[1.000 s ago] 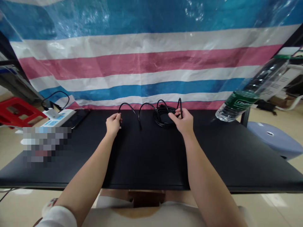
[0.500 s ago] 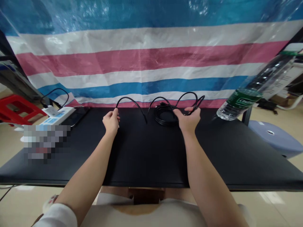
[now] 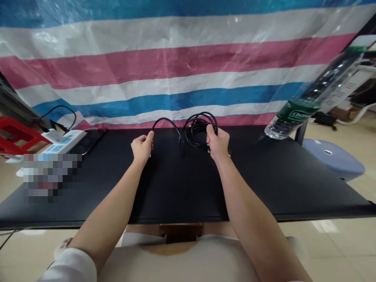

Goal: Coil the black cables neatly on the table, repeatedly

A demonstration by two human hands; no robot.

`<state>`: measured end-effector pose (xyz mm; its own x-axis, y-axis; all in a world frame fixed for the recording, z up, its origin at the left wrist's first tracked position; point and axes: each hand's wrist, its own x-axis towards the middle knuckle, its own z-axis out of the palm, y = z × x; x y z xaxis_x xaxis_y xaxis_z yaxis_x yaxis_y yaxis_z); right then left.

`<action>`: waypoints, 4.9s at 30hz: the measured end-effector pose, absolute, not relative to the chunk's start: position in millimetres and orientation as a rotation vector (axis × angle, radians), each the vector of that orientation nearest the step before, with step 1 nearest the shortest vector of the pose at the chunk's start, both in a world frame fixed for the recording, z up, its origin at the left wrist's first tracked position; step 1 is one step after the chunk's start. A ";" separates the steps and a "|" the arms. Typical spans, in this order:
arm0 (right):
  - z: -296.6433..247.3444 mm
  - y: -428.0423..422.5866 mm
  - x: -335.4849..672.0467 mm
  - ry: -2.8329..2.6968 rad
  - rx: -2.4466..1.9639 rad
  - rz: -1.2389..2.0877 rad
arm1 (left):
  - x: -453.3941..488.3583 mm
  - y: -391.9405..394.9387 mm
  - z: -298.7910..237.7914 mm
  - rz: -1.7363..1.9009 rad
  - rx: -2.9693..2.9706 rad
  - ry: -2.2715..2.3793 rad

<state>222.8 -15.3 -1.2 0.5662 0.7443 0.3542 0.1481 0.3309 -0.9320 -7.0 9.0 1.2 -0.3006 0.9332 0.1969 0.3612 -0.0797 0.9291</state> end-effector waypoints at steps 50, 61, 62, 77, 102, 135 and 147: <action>-18.7 -8.7 133.5 -2.231 -1.890 0.170 | -4.1 -0.1 13.0 0.711 1.760 2.238; -12.6 25.3 113.7 -2.247 -1.886 -0.057 | -2.8 -0.6 8.5 0.622 1.778 2.228; -15.4 24.0 115.1 -2.239 -1.826 -0.100 | -3.1 -0.4 8.1 0.619 1.788 2.213; -34.9 4.3 228.9 -1.441 -1.494 -0.491 | 1.7 -2.7 10.8 0.568 1.794 2.053; -16.8 5.7 272.8 -0.724 -1.325 0.059 | 2.9 2.6 -7.1 1.209 1.767 1.980; -39.1 3.4 295.8 -0.849 -1.871 0.084 | 0.3 13.8 3.1 1.766 1.031 1.092; 14.1 -12.6 281.2 -0.200 -1.306 0.472 | -24.4 18.8 18.7 1.838 0.666 1.078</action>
<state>281.2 -12.6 14.1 0.8887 0.4425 -0.1205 -0.2214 0.1839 -0.9577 -24.4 18.8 18.7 -0.4708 0.8821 0.0157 -0.4167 -0.2380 0.8773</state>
